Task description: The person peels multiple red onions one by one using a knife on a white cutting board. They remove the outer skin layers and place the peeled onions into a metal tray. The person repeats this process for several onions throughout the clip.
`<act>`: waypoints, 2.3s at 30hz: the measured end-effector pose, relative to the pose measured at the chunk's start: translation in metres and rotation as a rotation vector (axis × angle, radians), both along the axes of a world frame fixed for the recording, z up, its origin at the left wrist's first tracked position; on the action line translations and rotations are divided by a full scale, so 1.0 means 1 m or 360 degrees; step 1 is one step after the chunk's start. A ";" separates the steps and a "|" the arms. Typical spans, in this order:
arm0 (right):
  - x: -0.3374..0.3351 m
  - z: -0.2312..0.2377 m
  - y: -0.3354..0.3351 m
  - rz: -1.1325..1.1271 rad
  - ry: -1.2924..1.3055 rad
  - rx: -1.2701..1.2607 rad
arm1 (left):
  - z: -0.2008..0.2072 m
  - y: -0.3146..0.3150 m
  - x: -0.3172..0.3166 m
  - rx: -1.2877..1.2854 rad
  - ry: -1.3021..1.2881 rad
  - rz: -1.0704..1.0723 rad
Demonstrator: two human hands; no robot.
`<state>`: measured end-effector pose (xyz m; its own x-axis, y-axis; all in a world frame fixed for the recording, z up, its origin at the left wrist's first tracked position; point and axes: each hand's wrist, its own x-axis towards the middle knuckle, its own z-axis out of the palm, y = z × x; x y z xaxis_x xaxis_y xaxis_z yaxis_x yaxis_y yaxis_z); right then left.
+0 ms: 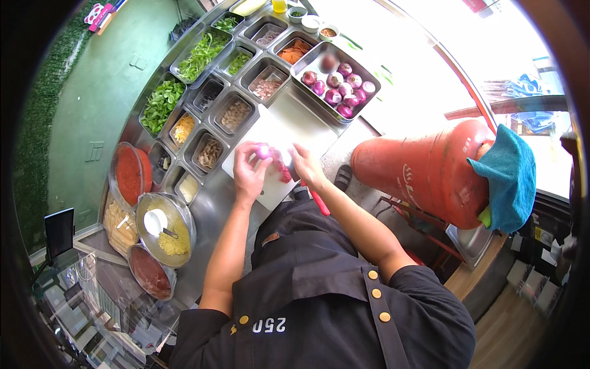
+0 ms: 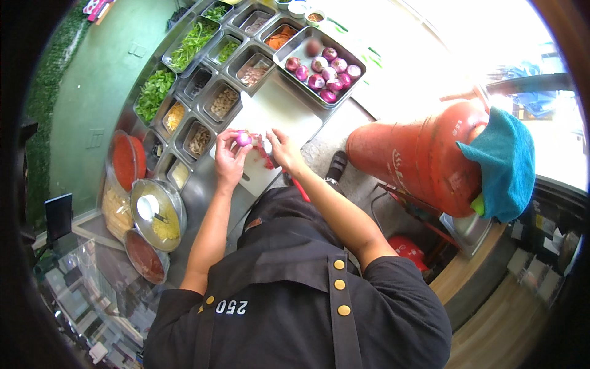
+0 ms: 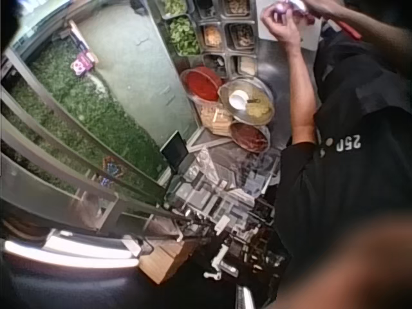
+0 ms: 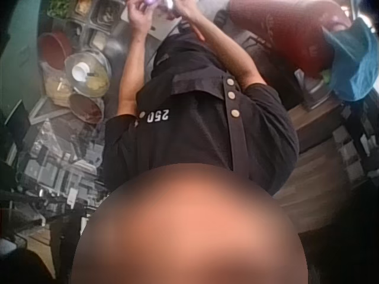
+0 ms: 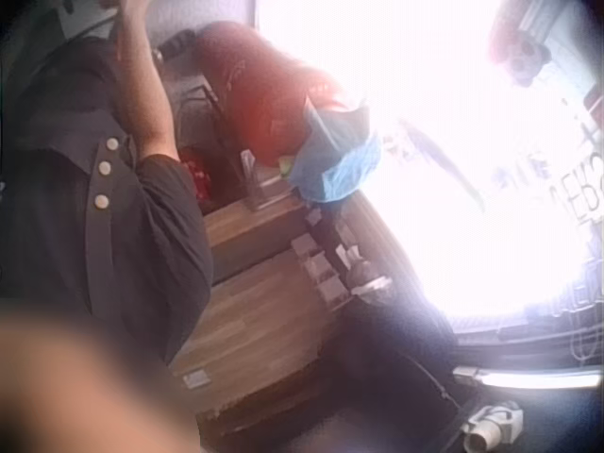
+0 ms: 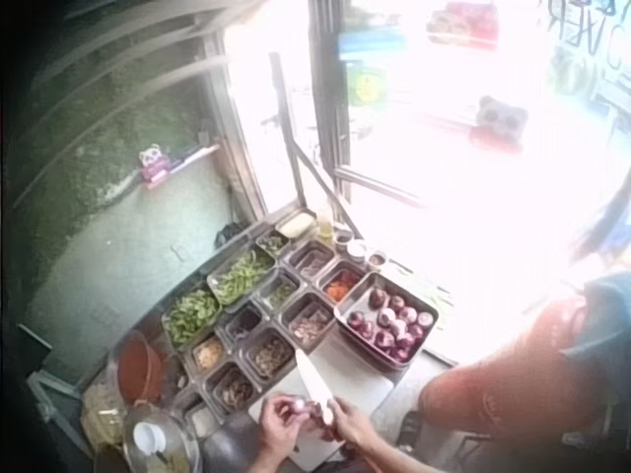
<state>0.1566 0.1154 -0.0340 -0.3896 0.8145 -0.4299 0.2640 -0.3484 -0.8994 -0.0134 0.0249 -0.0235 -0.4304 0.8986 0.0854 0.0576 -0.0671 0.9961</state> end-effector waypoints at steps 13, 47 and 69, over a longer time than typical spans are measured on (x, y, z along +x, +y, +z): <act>-0.003 0.010 -0.004 0.0021 0.0305 -0.0621 | 0.001 -0.008 0.012 -0.0029 0.0797 0.0024; 0.049 -0.024 0.018 0.0121 -0.0670 0.0167 | 0.030 0.109 -0.001 -0.0261 0.1078 -0.1011; 0.072 -0.038 0.031 0.0075 0.0647 -0.1152 | -0.010 0.005 0.012 -0.0538 0.0814 -0.0156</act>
<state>0.2285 0.1466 -0.0723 -0.6545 0.3698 -0.6594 -0.0045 -0.8741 -0.4858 -0.0014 0.0299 -0.0334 -0.3244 0.9452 -0.0371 0.5427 0.2181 0.8111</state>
